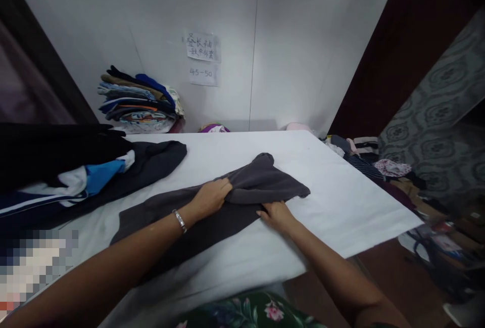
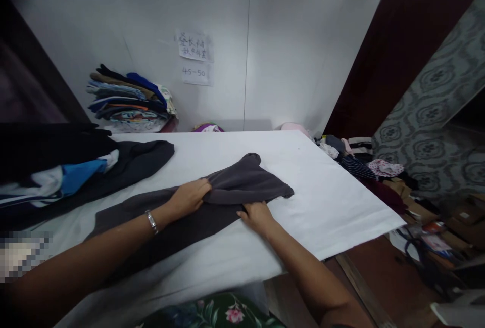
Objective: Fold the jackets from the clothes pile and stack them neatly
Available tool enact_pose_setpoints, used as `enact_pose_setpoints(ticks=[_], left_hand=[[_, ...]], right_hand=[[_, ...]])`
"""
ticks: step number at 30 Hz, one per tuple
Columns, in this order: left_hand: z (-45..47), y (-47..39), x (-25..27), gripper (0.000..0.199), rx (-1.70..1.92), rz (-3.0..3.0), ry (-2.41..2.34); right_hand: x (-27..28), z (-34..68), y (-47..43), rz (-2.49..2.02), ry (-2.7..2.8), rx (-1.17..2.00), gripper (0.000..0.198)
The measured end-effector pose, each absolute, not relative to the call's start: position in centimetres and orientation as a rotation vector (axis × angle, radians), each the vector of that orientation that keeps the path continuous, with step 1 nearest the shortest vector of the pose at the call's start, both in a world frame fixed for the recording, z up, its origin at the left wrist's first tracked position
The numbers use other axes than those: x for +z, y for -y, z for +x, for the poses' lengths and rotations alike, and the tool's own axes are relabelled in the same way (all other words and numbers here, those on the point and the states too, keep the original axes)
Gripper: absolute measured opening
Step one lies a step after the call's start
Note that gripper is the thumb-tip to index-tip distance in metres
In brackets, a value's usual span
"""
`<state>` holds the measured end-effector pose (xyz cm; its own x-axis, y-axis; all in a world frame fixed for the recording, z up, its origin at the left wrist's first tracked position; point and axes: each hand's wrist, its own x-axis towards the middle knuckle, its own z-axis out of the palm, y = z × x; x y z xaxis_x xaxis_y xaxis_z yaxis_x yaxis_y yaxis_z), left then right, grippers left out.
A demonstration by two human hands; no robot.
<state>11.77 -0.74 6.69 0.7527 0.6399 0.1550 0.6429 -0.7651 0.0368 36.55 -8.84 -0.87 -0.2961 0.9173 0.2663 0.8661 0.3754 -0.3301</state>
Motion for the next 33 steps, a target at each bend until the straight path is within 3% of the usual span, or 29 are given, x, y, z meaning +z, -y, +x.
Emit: enact_pose_setpoints(ticks=[4, 8, 12, 17, 22, 26, 29, 33], left_hand=[[9.8, 0.7, 3.5, 0.026, -0.441, -2.944, 1.152], [10.3, -0.2, 3.0, 0.048, -0.656, -2.937, 1.253], [11.1, -0.8, 3.4, 0.051, -0.647, -2.952, 1.181], [10.5, -0.6, 2.4, 0.044, -0.588, -2.932, 1.112], [9.7, -0.7, 2.0, 0.054, -0.657, -3.035, 1.351], [11.1, 0.0, 4.2, 0.046, -0.896, -2.954, 1.562], [12.8, 1.1, 5.4, 0.040, -0.922, -2.885, 1.348], [13.9, 0.7, 4.3, 0.043, -0.701, -2.796, 1.128]], right_hand=[[0.0, 35.8, 10.8, -1.341, 2.280, 0.288, 0.032], [2.7, 35.9, 10.7, -1.046, 2.079, 0.201, 0.030], [3.4, 36.9, 8.8, -1.335, 1.999, -0.022, 0.041], [0.2, 37.2, 7.8, -1.790, 2.273, 0.164, 0.062], [0.1, 37.9, 8.4, -1.743, 2.275, 0.303, 0.061], [1.8, 38.0, 8.2, -1.678, 2.190, 0.135, 0.056], [2.1, 36.7, 7.1, -1.631, 2.282, 0.075, 0.056], [1.2, 34.3, 4.6, -1.661, 2.354, 0.107, 0.056]])
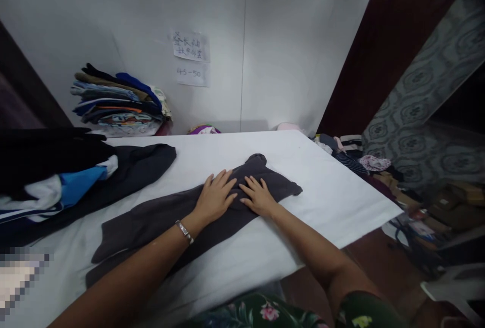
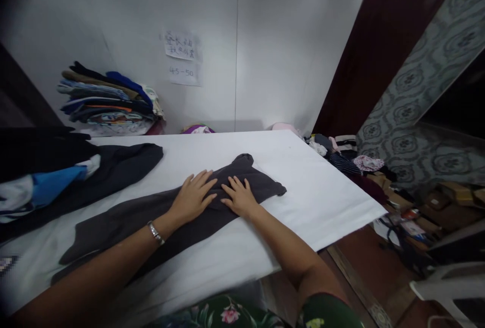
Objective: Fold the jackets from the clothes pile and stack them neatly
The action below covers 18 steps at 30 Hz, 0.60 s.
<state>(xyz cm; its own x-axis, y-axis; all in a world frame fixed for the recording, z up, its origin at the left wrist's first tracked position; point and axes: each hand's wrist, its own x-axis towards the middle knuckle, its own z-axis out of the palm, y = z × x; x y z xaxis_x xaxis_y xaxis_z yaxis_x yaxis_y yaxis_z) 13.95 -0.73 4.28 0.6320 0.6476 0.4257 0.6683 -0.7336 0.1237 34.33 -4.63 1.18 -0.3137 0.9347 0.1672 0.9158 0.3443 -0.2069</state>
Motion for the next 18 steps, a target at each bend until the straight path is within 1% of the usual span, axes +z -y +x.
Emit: enact_pose_setpoints(ticks=[3, 5, 7, 10, 15, 18], left_hand=[[13.5, -0.8, 2.0, 0.044, -0.514, -2.793, 1.290], [13.1, -1.6, 0.6, 0.047, -0.458, -2.820, 1.398], [12.7, -1.9, -0.4, 0.050, -0.496, -2.825, 1.419], [12.5, -1.8, -1.1, 0.051, -0.557, -2.798, 1.393], [12.7, -1.5, -1.2, 0.051, -0.593, -2.764, 1.366], [12.6, -1.5, -1.4, 0.050, -0.614, -2.757, 1.371]], right_hand=[[0.4, 33.4, 3.5, -1.704, 2.342, 0.144, 0.058], [0.2, 33.5, 3.5, -1.672, 2.372, 0.169, 0.061], [0.2, 34.1, 4.2, -1.624, 2.401, 0.182, 0.063], [0.5, 36.3, 5.6, -1.652, 2.341, 0.113, 0.059], [0.7, 42.2, 6.6, -2.048, 1.955, -0.054, 0.054], [0.1, 45.1, 6.3, -2.223, 1.804, 0.086, 0.055]])
